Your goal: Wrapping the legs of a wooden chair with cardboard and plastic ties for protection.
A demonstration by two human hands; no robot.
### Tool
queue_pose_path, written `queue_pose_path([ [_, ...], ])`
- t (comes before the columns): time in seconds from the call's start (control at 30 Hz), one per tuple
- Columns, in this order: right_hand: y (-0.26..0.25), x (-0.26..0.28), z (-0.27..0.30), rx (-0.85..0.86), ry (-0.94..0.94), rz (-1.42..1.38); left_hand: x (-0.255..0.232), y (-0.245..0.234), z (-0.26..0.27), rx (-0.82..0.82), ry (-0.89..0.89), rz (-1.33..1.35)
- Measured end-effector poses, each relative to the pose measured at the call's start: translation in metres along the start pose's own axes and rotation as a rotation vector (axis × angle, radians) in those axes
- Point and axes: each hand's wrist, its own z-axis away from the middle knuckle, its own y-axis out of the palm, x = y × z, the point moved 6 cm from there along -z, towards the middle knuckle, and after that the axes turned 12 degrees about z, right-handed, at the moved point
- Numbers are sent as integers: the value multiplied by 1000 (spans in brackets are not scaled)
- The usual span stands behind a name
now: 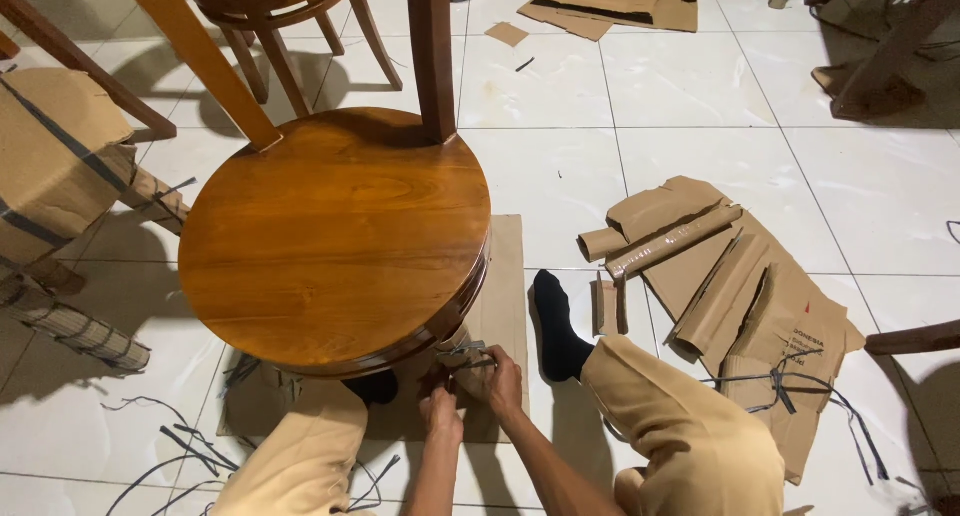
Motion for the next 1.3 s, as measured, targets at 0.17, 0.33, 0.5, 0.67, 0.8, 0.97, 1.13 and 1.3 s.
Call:
queue_pose_path([
  [0.17, -8, -11, 7, -156, -134, 337, -2, 2, 12, 15, -116, 341],
  [0.33, -9, -11, 15, -134, -86, 278, 4, -1, -5, -84, -222, 454],
  [0.5, -8, -16, 30, -119, -69, 347, -7, 15, 8, 89, -271, 496],
  [0.67, -4, -17, 39, -121, -127, 298, -4, 10, 8, 140, -219, 413],
  [0.8, 4, -28, 39, -26, -41, 302, -4, 6, 13, 136, -206, 360],
  [0.97, 11, -25, 48, 14, -34, 201, -7, 0, 16, 108, -172, 306],
  [1.13, 10, -17, 55, -180, -70, 292, -2, -18, 20, 120, -145, 270],
  [1.3, 14, -19, 54, -190, -12, 246, -12, -16, 55, 160, -201, 161],
])
